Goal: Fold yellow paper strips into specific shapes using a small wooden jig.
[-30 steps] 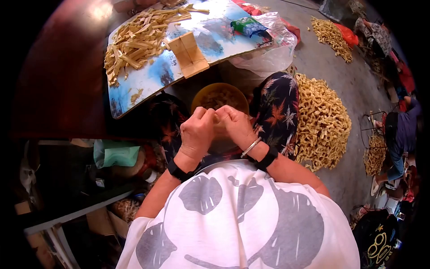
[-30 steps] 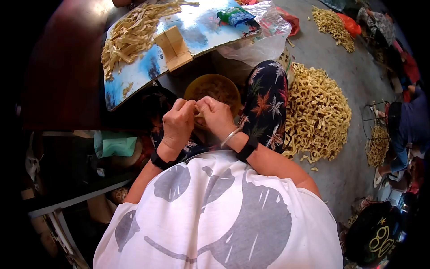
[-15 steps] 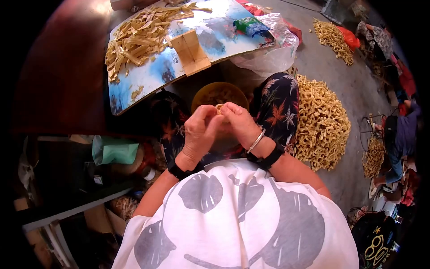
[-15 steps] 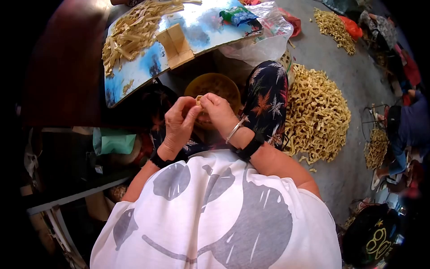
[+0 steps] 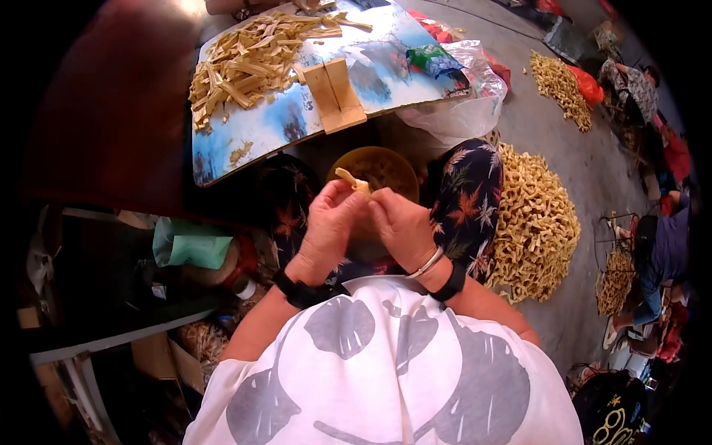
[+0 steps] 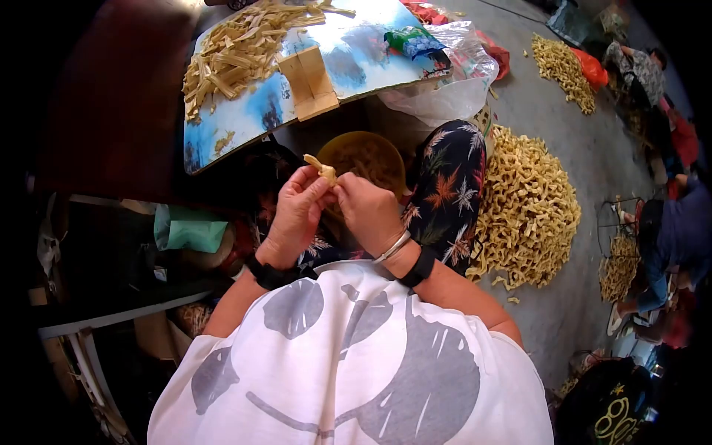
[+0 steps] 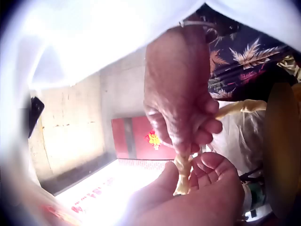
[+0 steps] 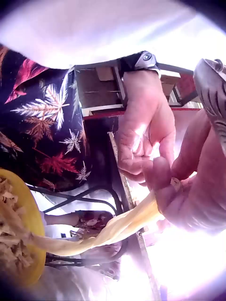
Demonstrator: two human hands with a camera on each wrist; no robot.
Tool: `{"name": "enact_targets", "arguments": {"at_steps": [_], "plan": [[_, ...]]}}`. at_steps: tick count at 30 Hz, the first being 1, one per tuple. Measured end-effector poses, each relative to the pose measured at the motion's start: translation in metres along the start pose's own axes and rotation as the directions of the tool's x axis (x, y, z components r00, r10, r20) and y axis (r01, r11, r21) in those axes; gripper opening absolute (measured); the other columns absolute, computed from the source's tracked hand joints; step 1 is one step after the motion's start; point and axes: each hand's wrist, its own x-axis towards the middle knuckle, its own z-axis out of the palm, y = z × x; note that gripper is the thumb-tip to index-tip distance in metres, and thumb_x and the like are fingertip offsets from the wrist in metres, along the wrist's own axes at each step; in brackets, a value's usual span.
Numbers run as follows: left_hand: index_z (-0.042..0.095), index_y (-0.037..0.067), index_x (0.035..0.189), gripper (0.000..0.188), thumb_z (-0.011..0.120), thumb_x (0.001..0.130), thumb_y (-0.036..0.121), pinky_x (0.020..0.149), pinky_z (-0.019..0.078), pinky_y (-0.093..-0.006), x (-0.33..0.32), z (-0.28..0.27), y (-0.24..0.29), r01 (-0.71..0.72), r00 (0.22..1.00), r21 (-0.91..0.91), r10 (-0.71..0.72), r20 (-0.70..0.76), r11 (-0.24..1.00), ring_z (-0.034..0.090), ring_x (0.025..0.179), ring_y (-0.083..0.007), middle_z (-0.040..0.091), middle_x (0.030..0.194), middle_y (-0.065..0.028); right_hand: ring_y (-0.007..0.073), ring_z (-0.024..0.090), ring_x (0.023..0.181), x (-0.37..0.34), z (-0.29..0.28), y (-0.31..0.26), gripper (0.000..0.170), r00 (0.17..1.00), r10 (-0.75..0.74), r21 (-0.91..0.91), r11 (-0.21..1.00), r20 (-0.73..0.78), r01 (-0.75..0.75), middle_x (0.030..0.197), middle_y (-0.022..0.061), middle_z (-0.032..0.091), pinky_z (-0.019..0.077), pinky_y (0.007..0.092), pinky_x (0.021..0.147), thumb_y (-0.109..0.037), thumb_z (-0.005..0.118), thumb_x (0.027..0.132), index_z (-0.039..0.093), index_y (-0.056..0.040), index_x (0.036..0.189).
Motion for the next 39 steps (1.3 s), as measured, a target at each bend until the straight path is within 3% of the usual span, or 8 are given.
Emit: {"name": "enact_targets", "arguments": {"at_steps": [7, 12, 15, 19, 23, 26, 32, 39], "plan": [[0.06, 0.0, 0.115, 0.024, 0.064, 0.094, 0.01, 0.083, 0.0522, -0.0291, -0.005, 0.009, 0.01, 0.061, 0.996, -0.032, -0.059, 0.07, 0.998, 0.064, 0.092, -0.0144, 0.067, 0.108, -0.0075, 0.0291, 0.064, 0.078, 0.022, -0.001, 0.005, 0.021, 0.995, 0.095, 0.358, 0.93, -0.007, -0.086, 0.088, 0.0136, 0.062, 0.0501, 0.0361, 0.067, -0.019, 0.072, 0.084, 0.063, -0.0032, 0.095], [0.062, 0.001, 0.109, 0.018, 0.06, 0.097, 0.014, 0.073, 0.0478, -0.0223, -0.006, -0.003, 0.002, 0.128, 0.979, 0.092, -0.141, 0.148, 0.987, 0.059, 0.078, -0.0091, 0.065, 0.091, -0.0026, 0.019, 0.063, 0.078, 0.029, -0.007, 0.02, 0.029, 0.974, 0.207, 0.334, 0.915, 0.097, -0.227, 0.089, 0.009, 0.063, 0.0502, 0.0298, 0.072, -0.017, 0.075, 0.081, 0.059, 0.0018, 0.096], [0.063, 0.003, 0.101, 0.018, 0.056, 0.1, 0.019, 0.059, 0.0379, -0.0182, -0.016, 0.015, 0.008, 0.039, 0.995, 0.273, -0.062, 0.077, 0.961, 0.046, 0.064, -0.0037, 0.055, 0.076, 0.0038, 0.0142, 0.059, 0.071, 0.032, 0.001, 0.026, 0.022, 0.957, 0.246, 0.584, 0.759, 0.152, -0.288, 0.082, 0.0047, 0.062, 0.0492, 0.029, 0.066, -0.015, 0.071, 0.086, 0.059, -0.0008, 0.097], [0.063, 0.004, 0.096, 0.023, 0.053, 0.102, 0.024, 0.048, 0.0246, -0.0186, -0.018, 0.019, 0.015, 0.065, 0.988, 0.317, -0.105, 0.111, 0.946, 0.031, 0.053, -0.0015, 0.04, 0.064, 0.0091, 0.0052, 0.052, 0.063, 0.035, 0.005, 0.015, 0.013, 0.821, 0.334, 0.778, 0.292, 0.463, -0.557, 0.077, -0.0032, 0.06, 0.0422, 0.0201, 0.057, -0.015, 0.068, 0.09, 0.061, -0.0064, 0.096], [0.066, 0.005, 0.098, 0.021, 0.056, 0.1, 0.023, 0.049, 0.0315, -0.0169, -0.02, -0.009, 0.021, 0.167, 0.958, 0.333, -0.232, 0.168, 0.928, 0.041, 0.055, 0.001, 0.054, 0.07, 0.0087, 0.0037, 0.049, 0.058, 0.045, -0.008, 0.019, 0.008, 0.818, 0.396, 0.785, 0.297, 0.417, -0.544, 0.071, -0.0054, 0.056, 0.0377, 0.0183, 0.053, -0.011, 0.068, 0.088, 0.062, -0.0065, 0.089], [0.063, 0.003, 0.093, 0.026, 0.053, 0.102, 0.026, 0.046, 0.0229, -0.0194, -0.026, -0.002, 0.028, 0.318, 0.933, 0.196, -0.343, 0.109, 0.928, 0.027, 0.049, -0.0021, 0.035, 0.059, 0.0085, 0.0029, 0.048, 0.06, 0.041, -0.004, 0.029, 0.006, 0.816, 0.4, 0.698, 0.435, 0.417, -0.569, 0.069, -0.0062, 0.055, 0.0381, 0.0179, 0.054, -0.008, 0.068, 0.086, 0.062, -0.0058, 0.088], [0.061, 0.004, 0.088, 0.025, 0.053, 0.101, 0.024, 0.046, 0.0224, -0.0191, -0.013, -0.001, 0.014, 0.075, 0.995, 0.438, -0.096, 0.027, 0.896, 0.026, 0.049, -0.0015, 0.035, 0.059, 0.0093, 0.0021, 0.047, 0.06, 0.044, 0.006, 0.018, 0.006, 0.829, 0.371, 0.708, 0.439, 0.418, -0.553, 0.071, -0.0065, 0.055, 0.0367, 0.0182, 0.053, -0.009, 0.067, 0.087, 0.062, -0.0064, 0.09], [0.061, 0.005, 0.086, 0.024, 0.057, 0.099, 0.025, 0.046, 0.0224, -0.0193, -0.005, -0.009, 0.038, 0.204, 0.973, 0.299, -0.227, 0.043, 0.932, 0.028, 0.049, -0.0014, 0.035, 0.059, 0.0099, 0.001, 0.044, 0.056, 0.061, 0.002, 0.036, 0.007, 0.761, 0.423, 0.687, 0.347, 0.492, -0.638, 0.071, -0.0075, 0.053, 0.0312, 0.0171, 0.048, -0.014, 0.067, 0.09, 0.062, -0.0094, 0.088]]}}
